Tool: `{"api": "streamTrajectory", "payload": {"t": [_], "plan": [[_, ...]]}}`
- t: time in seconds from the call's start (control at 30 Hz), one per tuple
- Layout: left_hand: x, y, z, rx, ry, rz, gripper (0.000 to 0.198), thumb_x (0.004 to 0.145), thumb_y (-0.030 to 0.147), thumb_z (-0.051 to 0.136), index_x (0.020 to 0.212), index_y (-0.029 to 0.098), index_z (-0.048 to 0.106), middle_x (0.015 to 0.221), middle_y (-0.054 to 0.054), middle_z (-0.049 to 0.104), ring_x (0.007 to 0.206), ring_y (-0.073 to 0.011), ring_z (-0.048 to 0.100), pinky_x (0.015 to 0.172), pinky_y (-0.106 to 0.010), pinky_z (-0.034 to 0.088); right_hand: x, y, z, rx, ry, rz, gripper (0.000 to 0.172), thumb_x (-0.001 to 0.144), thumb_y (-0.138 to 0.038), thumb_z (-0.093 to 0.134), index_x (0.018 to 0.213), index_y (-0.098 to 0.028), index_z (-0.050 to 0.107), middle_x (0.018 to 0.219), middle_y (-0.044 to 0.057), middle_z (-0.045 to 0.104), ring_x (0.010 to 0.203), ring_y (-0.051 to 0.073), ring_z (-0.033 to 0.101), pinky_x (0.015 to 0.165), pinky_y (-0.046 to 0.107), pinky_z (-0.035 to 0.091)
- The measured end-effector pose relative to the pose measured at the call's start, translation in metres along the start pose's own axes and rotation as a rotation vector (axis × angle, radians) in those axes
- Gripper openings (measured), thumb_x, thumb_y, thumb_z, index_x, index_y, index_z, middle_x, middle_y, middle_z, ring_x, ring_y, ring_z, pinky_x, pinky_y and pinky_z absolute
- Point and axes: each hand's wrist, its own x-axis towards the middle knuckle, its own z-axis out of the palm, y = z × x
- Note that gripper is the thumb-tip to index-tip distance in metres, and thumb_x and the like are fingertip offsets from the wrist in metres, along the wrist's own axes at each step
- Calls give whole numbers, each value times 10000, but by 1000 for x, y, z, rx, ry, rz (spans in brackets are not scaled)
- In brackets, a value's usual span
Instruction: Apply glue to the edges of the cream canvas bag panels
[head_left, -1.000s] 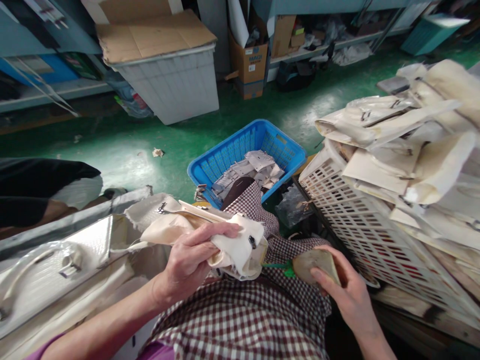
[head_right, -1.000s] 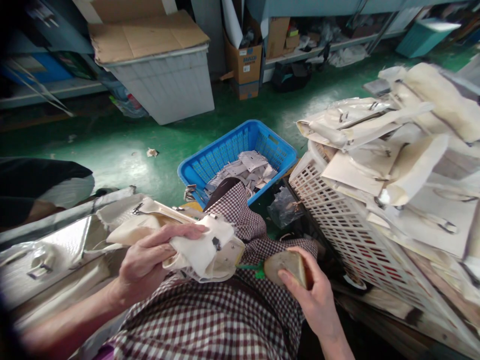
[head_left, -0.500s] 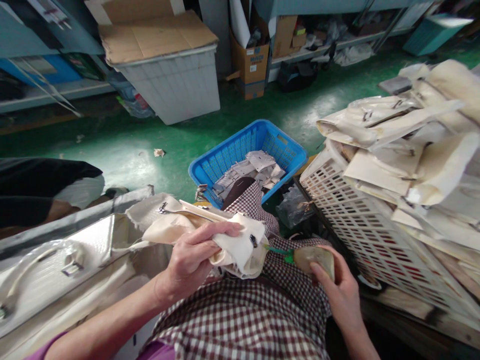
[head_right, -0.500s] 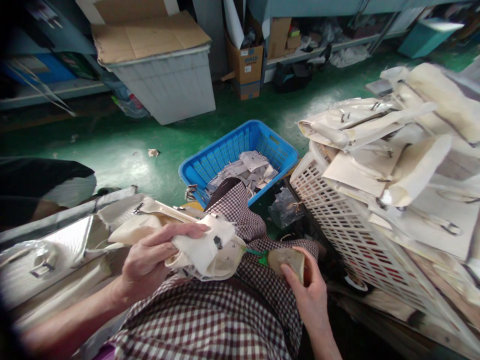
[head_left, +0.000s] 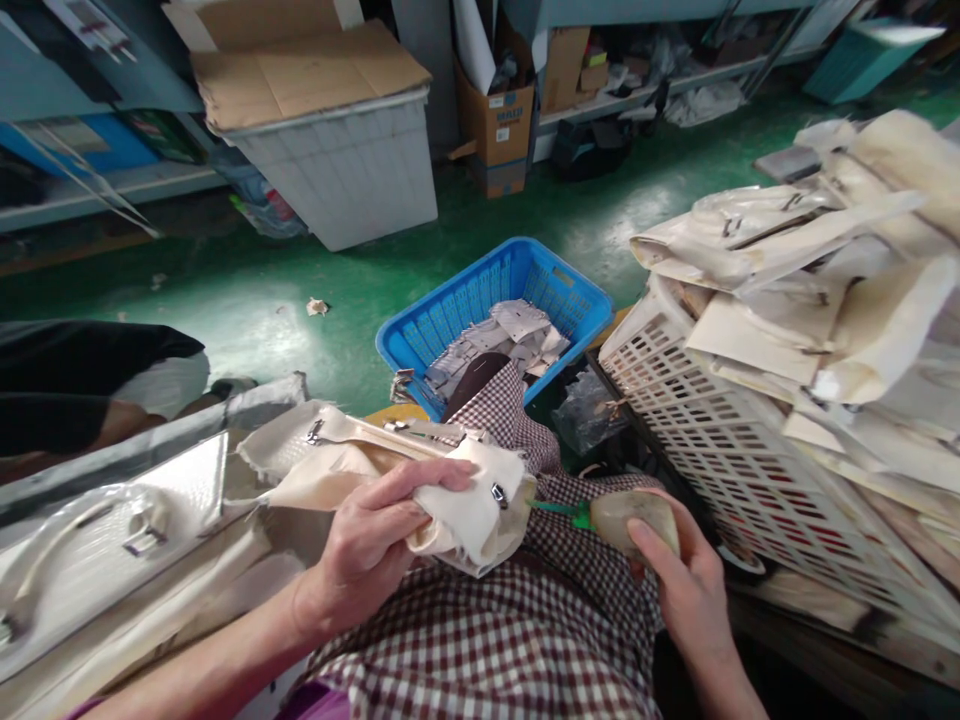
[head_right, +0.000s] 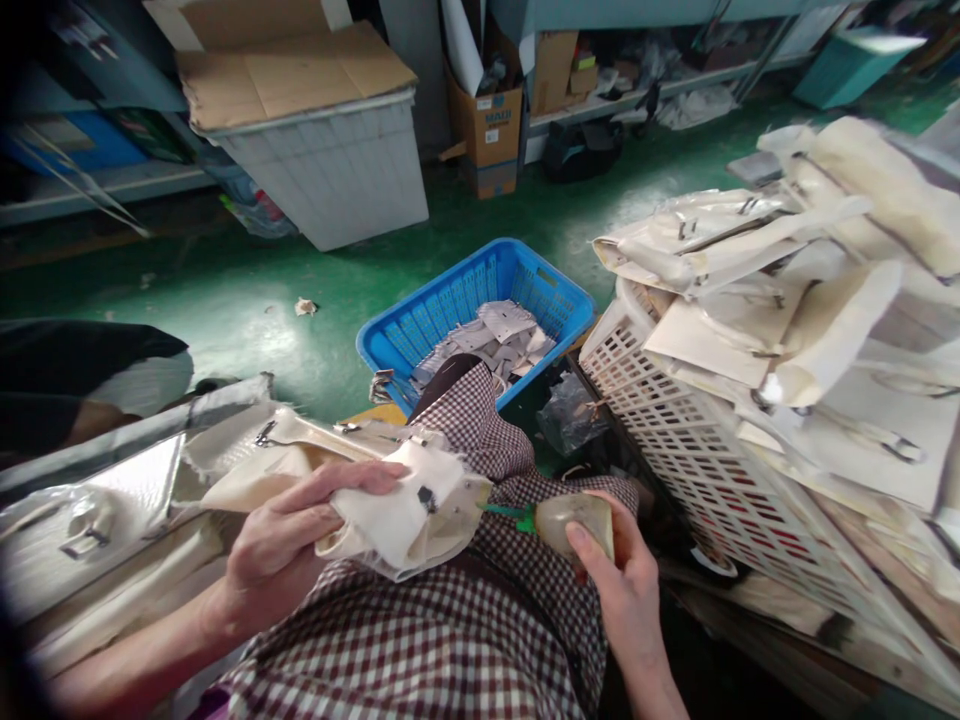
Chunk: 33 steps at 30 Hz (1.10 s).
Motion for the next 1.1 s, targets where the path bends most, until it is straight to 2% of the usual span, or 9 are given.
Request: {"api": "streamTrajectory", "payload": {"t": [0.07,0.2,0.3,0.4,0.53,0.67,0.83,0.9,1.1], "plan": [[-3,4,0,-20,16,-44,136,915,70,606,824,165,641,1041,-116,746,1025,-240,736,842,-291,627,-1,-7,2,22,8,36,611,676,-552,801,1158,-213,637,960,53,707,695,212,606,465,275,489],[-11,9,0,-116,31,-195,124,912,101,619,930,185,708,1035,-119,761,1000,-256,748,783,-278,645,-5,-15,5,49,-6,53,577,700,-534,794,1156,-219,631,919,42,703,656,186,575,455,263,482],[-17,6,2,-249,89,-321,192,935,138,586,1042,203,732,1073,-136,767,961,-276,759,669,-286,654,-4,-13,3,65,-27,43,575,680,-516,816,1142,-224,636,900,43,705,635,184,564,440,269,479],[-21,2,4,-334,101,-394,244,953,137,536,1074,201,738,1101,-145,767,971,-287,758,670,-301,658,-2,-10,0,79,-26,53,594,659,-507,831,1147,-230,636,872,38,704,617,193,575,426,279,477],[-23,0,6,-274,73,-366,196,928,143,596,1035,197,750,1072,-132,772,1017,-275,745,766,-295,652,1,-12,1,4,-44,51,620,658,-522,830,1172,-239,631,947,49,718,641,201,604,444,283,503],[-22,0,8,-203,68,-341,156,932,196,624,1028,193,747,1042,-133,773,1020,-273,743,844,-322,642,6,-13,4,-109,-81,-17,623,672,-548,809,1181,-239,628,1025,63,720,754,240,653,508,294,538],[-19,1,10,-142,68,-238,117,929,152,625,949,186,735,993,-111,760,1018,-236,742,882,-283,623,9,-6,4,-128,8,-85,610,675,-549,811,1170,-241,629,1031,63,710,824,248,662,563,292,549],[-17,1,10,-120,70,-185,126,908,97,632,913,183,724,988,-102,752,1018,-229,741,886,-279,622,7,-4,3,-89,23,-74,604,678,-541,813,1171,-246,627,1041,57,703,795,233,649,550,288,551],[-17,0,10,-85,43,-119,128,894,75,643,906,182,712,997,-100,745,1021,-232,736,892,-303,626,5,-12,4,-45,-74,24,629,669,-558,824,1173,-236,629,979,52,702,709,200,602,473,259,515]]}}
